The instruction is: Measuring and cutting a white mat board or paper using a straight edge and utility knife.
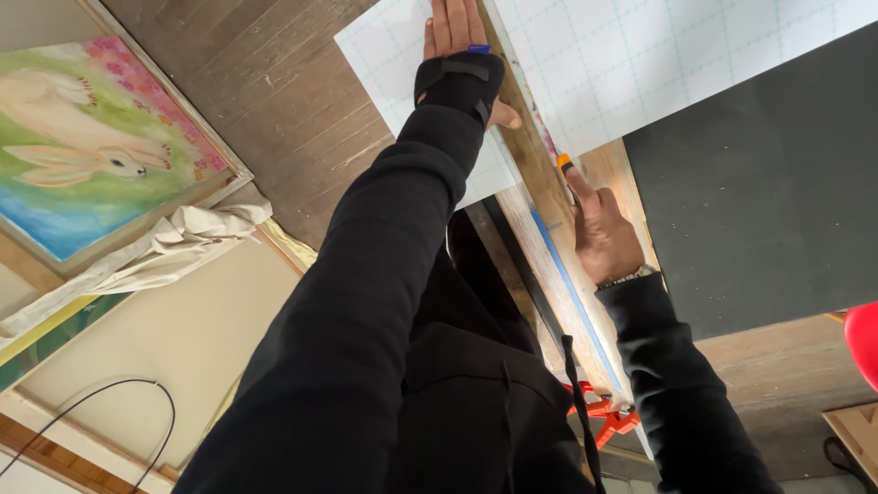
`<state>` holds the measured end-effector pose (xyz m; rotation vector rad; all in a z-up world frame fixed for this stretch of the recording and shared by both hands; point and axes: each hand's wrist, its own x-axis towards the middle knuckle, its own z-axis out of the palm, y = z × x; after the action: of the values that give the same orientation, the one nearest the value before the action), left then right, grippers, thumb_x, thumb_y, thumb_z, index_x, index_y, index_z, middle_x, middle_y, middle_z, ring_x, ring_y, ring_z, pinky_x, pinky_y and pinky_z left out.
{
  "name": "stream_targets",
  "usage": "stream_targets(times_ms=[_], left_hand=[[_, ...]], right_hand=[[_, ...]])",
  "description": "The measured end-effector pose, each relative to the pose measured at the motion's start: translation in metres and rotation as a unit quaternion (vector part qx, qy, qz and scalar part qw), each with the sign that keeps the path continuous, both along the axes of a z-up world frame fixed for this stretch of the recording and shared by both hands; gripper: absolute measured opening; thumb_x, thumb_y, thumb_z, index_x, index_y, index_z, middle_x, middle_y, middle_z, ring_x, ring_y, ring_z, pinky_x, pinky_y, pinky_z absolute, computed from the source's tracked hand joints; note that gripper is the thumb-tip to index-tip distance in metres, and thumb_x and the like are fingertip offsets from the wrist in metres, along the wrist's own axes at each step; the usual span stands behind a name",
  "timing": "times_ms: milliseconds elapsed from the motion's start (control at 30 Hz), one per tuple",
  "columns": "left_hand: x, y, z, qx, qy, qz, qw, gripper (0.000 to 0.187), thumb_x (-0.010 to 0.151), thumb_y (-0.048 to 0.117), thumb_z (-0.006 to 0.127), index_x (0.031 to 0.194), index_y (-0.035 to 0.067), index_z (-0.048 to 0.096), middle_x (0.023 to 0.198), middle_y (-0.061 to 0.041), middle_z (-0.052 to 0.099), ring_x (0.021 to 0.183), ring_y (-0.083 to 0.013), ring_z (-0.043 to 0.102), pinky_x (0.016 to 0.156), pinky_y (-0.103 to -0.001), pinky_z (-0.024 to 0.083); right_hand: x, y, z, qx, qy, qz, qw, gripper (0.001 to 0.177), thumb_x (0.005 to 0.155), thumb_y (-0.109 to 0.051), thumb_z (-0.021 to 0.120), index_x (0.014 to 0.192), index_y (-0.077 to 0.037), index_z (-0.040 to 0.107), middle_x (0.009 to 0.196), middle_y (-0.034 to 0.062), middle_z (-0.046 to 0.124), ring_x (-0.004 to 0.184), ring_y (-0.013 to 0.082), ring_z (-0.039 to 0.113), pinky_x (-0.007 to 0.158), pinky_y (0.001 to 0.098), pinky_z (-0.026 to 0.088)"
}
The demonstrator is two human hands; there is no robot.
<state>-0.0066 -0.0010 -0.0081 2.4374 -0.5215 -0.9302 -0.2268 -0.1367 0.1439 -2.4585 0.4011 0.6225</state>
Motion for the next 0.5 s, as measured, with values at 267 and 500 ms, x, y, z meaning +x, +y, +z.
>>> stream_targets(times_ms=[267, 500], left_hand=[[-0.002, -0.003, -0.017, 0.044, 0.010, -0.038, 0.998, 0.161, 0.050, 0.067, 0.096, 0.157, -0.006, 0.000, 0.166, -0.030, 0.003, 0.157, -0.0435, 0.000, 0.130, -0.051, 0.003], [0.006, -0.003, 0.007, 0.058, 0.023, -0.030, 0.998, 0.162, 0.051, 0.067, 0.096, 0.159, -0.006, -0.001, 0.168, -0.028, 0.003, 0.160, -0.0415, 0.000, 0.133, -0.049, 0.004]], right_hand=[[-0.027, -0.005, 0.004, -0.005, -0.006, 0.000, 1.000, 0.068, 0.102, -0.002, 0.058, 0.159, -0.028, 0.033, 0.101, 0.0169, 0.058, 0.085, 0.0338, 0.066, 0.072, 0.0449, 0.056], [-0.042, -0.009, 0.004, -0.017, 0.001, 0.000, 1.000, 0.066, 0.103, -0.007, 0.060, 0.159, -0.029, 0.033, 0.100, 0.0173, 0.057, 0.083, 0.0344, 0.065, 0.072, 0.0449, 0.056]])
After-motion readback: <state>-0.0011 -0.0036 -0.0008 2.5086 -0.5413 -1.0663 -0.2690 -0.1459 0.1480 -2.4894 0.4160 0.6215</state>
